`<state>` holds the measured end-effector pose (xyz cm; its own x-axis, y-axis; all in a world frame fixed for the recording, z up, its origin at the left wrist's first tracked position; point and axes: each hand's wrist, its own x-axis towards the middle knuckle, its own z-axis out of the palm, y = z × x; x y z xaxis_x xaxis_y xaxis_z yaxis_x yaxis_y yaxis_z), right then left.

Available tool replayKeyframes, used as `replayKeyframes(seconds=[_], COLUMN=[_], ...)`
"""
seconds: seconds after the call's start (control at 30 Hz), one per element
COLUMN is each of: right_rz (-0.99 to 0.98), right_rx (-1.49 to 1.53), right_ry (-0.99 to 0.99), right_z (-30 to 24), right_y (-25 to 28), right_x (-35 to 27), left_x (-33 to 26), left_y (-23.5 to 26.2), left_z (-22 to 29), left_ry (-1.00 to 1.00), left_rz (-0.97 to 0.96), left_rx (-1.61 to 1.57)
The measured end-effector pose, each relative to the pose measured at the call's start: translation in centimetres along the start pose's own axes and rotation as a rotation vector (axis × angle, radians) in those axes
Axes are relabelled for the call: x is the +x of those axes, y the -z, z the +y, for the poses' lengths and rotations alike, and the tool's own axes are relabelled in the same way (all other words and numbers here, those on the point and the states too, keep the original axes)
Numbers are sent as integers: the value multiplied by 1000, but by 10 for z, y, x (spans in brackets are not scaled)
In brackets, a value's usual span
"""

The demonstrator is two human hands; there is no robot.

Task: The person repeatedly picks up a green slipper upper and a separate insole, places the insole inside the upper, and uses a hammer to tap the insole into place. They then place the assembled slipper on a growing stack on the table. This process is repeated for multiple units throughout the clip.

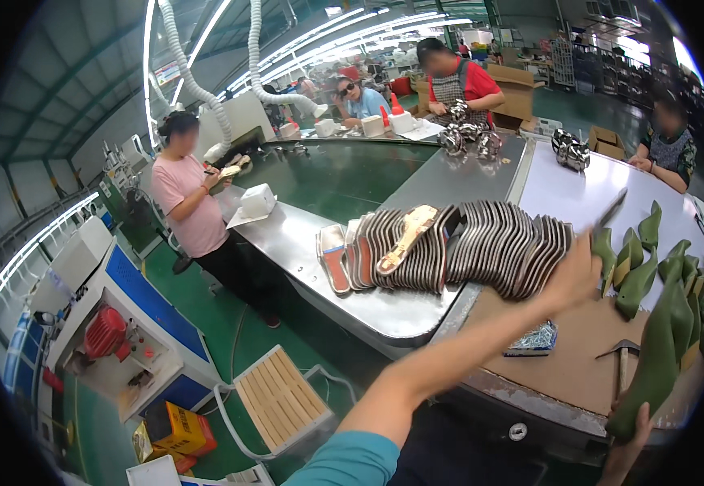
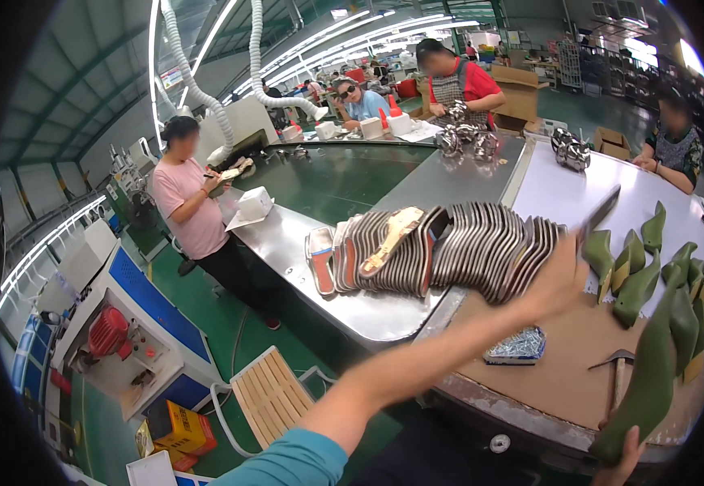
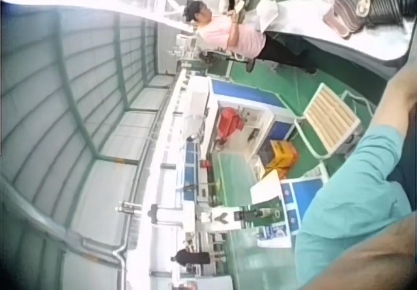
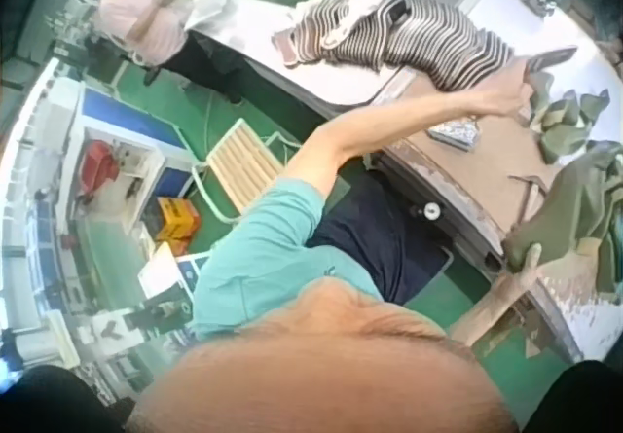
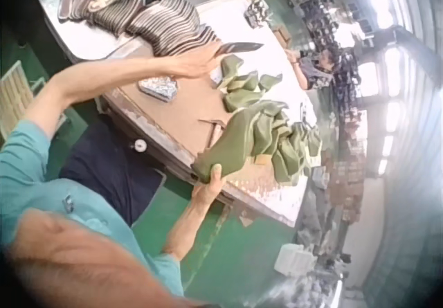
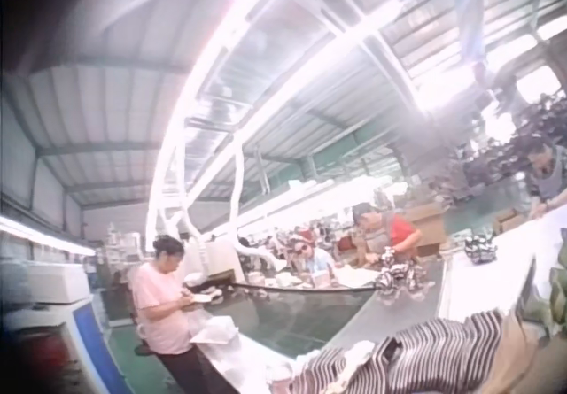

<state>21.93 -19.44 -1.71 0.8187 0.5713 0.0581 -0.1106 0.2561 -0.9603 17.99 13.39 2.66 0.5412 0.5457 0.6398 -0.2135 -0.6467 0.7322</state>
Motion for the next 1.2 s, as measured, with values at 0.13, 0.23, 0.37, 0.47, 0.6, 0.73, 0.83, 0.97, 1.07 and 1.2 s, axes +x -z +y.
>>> replayKeyframes(seconds=[0.13,0.23,0.37,0.47,0.6,0.73,0.83,0.97,1.07,1.2], right_rz=[-45,-344,-460,-492,-515,-561,-471,-591,-639,-695], right_rx=[-825,-1066,-679,-239,-52,-644,-961,-1039,-1094,-1141], right_ry=[208,530,295,-156,-85,97,468,454,505,591], right_z=[3,-5,16,40,32,3,-7,7,22,49], right_y=[-92,-122,-117,-96,-97,-77,-85,-86,-92,-99], right_x=[-27,-69,-88,-103,-100,-73,-56,-45,-47,-50], left_x=[-130,-190,-225,-241,-243,-188,-158,-183,-214,-250], left_y=[-7,7,46,38,33,70,78,72,82,105], left_z=[87,58,87,80,77,102,109,79,70,56], left_ry=[445,861,925,795,781,469,223,429,484,600], left_rz=[46,-141,105,-10,-100,-140,198,473,589,598], left_rx=[-615,-1691,-1810,-1834,-1588,-1208,-1112,-1125,-1104,-921])
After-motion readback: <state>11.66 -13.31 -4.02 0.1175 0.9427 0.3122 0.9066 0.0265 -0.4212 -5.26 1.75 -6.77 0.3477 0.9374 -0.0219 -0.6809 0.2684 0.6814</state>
